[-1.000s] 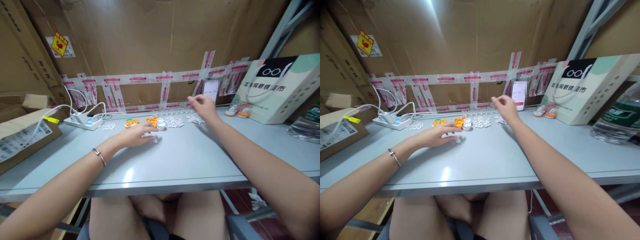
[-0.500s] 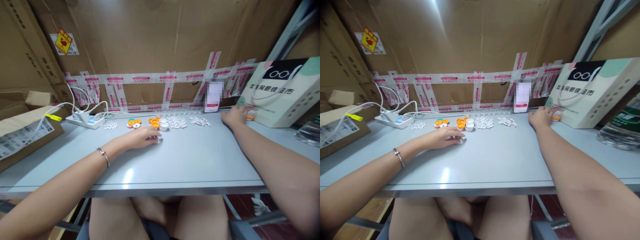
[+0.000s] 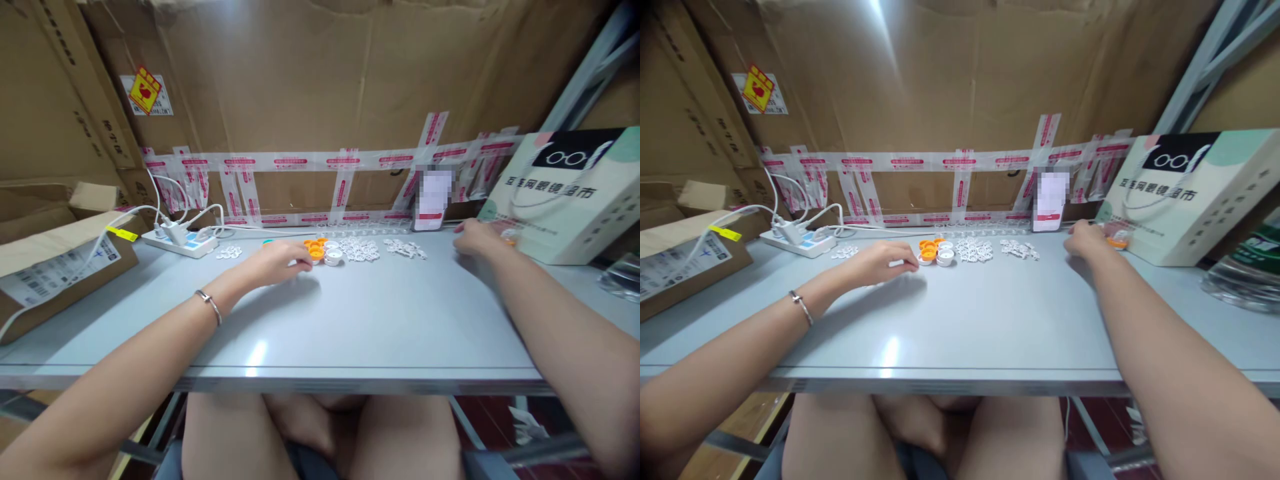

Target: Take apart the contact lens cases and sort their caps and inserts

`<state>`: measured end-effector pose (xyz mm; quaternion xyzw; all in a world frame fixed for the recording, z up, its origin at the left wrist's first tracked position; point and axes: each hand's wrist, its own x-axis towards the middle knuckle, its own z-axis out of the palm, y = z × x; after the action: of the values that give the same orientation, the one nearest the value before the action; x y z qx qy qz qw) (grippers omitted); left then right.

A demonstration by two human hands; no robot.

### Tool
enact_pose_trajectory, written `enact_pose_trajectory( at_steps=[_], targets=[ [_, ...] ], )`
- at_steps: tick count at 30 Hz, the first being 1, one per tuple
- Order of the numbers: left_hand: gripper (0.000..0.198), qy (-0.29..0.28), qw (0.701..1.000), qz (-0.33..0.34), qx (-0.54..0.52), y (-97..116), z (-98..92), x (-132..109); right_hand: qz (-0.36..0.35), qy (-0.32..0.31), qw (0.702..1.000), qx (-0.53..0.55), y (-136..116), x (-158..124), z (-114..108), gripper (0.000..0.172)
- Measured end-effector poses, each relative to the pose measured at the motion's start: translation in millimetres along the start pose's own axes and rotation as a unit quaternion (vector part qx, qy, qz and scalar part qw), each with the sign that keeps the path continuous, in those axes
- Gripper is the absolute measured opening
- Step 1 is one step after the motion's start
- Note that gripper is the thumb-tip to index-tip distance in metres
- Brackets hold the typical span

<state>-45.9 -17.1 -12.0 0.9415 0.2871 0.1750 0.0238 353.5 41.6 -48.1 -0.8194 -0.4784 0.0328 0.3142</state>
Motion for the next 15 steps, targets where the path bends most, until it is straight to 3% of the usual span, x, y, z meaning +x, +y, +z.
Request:
enact_pose_trajectory(
  at_steps=[4,6,7,10,13,15],
  targets=[
    [0.017,0.091,0.985,-0.131,0.067,-32,-36.8,-14,-0.068,-0.03,0.991,0.113,-32,-19,-10,0.023],
    [0.017,0.091,0.963,-0.225,0.118,-54,-56.0,-28,-0.121,-0.046,0.974,0.186,-55,-36,-13,0.021],
    [0.017,0.069,0.949,-0.272,0.142,-65,-64.1,-36,-0.151,-0.055,0.961,0.225,-68,-47,-13,0.021],
    [0.015,-0.029,0.899,-0.394,0.189,-96,-78.4,-58,-0.247,-0.122,0.883,0.38,-104,-90,-8,0.019],
    [0.016,-0.103,0.869,-0.446,0.188,-116,-77.4,-72,-0.314,-0.203,0.843,0.387,-128,-136,4,0.019],
    [0.017,-0.121,0.861,-0.454,0.197,-124,-71.8,-76,-0.342,-0.266,0.825,0.363,-135,-159,14,0.021]
  ],
)
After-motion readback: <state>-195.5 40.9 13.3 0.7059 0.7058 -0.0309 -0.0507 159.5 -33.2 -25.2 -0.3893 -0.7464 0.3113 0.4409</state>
